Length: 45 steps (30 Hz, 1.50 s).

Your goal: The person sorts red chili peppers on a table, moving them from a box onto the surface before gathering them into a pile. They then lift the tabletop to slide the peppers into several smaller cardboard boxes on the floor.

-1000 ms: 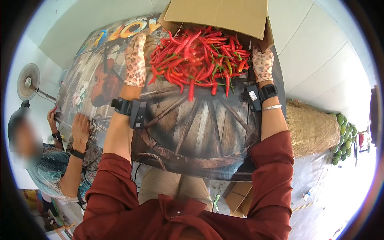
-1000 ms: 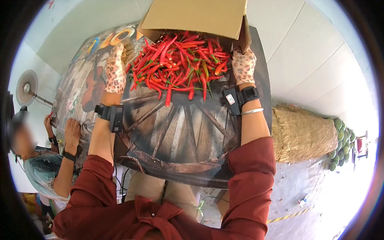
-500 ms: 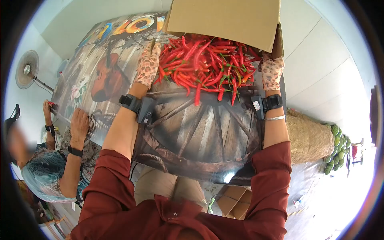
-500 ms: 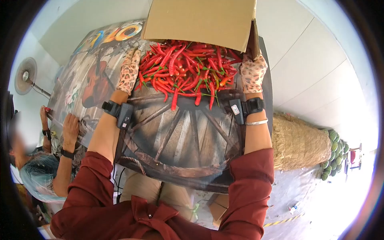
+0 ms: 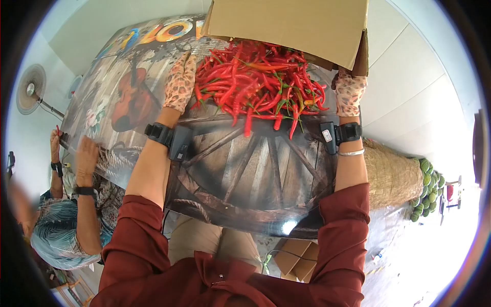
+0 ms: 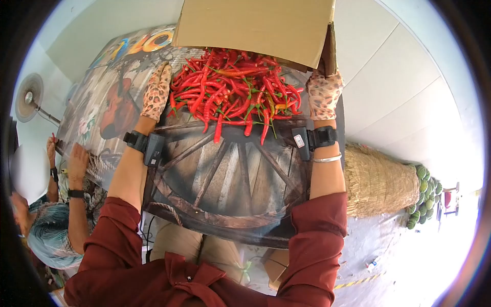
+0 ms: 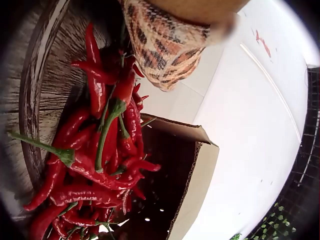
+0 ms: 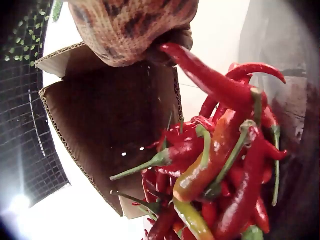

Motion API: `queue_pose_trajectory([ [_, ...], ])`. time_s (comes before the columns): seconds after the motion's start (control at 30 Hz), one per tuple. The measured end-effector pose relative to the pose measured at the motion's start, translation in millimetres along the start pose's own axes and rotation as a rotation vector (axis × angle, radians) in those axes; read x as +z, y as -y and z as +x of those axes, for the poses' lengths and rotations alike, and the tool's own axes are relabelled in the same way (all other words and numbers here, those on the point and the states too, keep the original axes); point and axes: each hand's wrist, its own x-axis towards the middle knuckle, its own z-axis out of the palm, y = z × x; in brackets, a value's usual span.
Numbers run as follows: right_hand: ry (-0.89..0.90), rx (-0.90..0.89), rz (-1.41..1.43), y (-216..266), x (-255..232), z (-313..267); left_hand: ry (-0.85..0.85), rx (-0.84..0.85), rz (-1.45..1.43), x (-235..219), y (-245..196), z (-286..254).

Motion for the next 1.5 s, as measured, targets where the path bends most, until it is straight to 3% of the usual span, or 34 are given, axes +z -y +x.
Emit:
queue_pose_trajectory([
  [0.13, 0.006, 0.095, 0.002, -2, -1, 3, 0.065, -0.010, 0.090, -1, 4, 1],
  [0.23, -0.014, -0.037, -0.079, -23, -3, 6, 0.125, 0.117, 0.307, -4, 1, -4],
  [0.3, -0.073, -0.232, -0.212, -33, -5, 12, 0.115, 0.129, 0.220, -2, 1, -8],
  [0.43, -0.028, -0.121, -0.142, -34, -9, 14, 0.119, 0.129, 0.190, -1, -6, -10],
  [0.5, -0.032, -0.327, -0.344, -19, -13, 14, 0.090, 0.153, 0.104, -2, -15, -13],
  [0.63, -0.050, -0.276, -0.277, -9, -14, 13, 0.167, 0.128, 0.116, 0, -16, -10],
  [0.77, -0.021, -0.389, -0.423, -23, -16, 18, 0.203, 0.054, 0.072, -12, -32, -14],
  [0.87, -0.033, -0.269, -0.251, -33, -17, 23, 0.165, 0.100, 0.000, -10, -30, -14],
  [0.97, -0.062, -0.381, -0.269, -38, -20, 25, 0.197, 0.025, -0.056, -9, -30, -15],
  [1.03, -0.044, -0.182, -0.042, -38, -22, 25, 0.204, 0.030, -0.038, -9, -28, -14],
  [1.17, -0.072, -0.135, 0.058, -24, -21, 26, 0.279, -0.016, -0.027, -4, -21, -14],
  [1.27, -0.144, 0.173, 0.370, -4, -16, 24, 0.197, -0.033, -0.130, -2, -23, -12],
  [1.37, -0.195, 0.273, 0.411, 11, -18, 25, 0.194, -0.008, -0.067, -1, -18, -8],
  [1.4, -0.204, 0.285, 0.358, 11, -20, 26, 0.147, 0.109, -0.025, 3, -10, -11],
  [1.5, -0.212, 0.282, 0.373, 9, -26, 25, 0.123, 0.152, 0.028, 11, -3, -11],
])
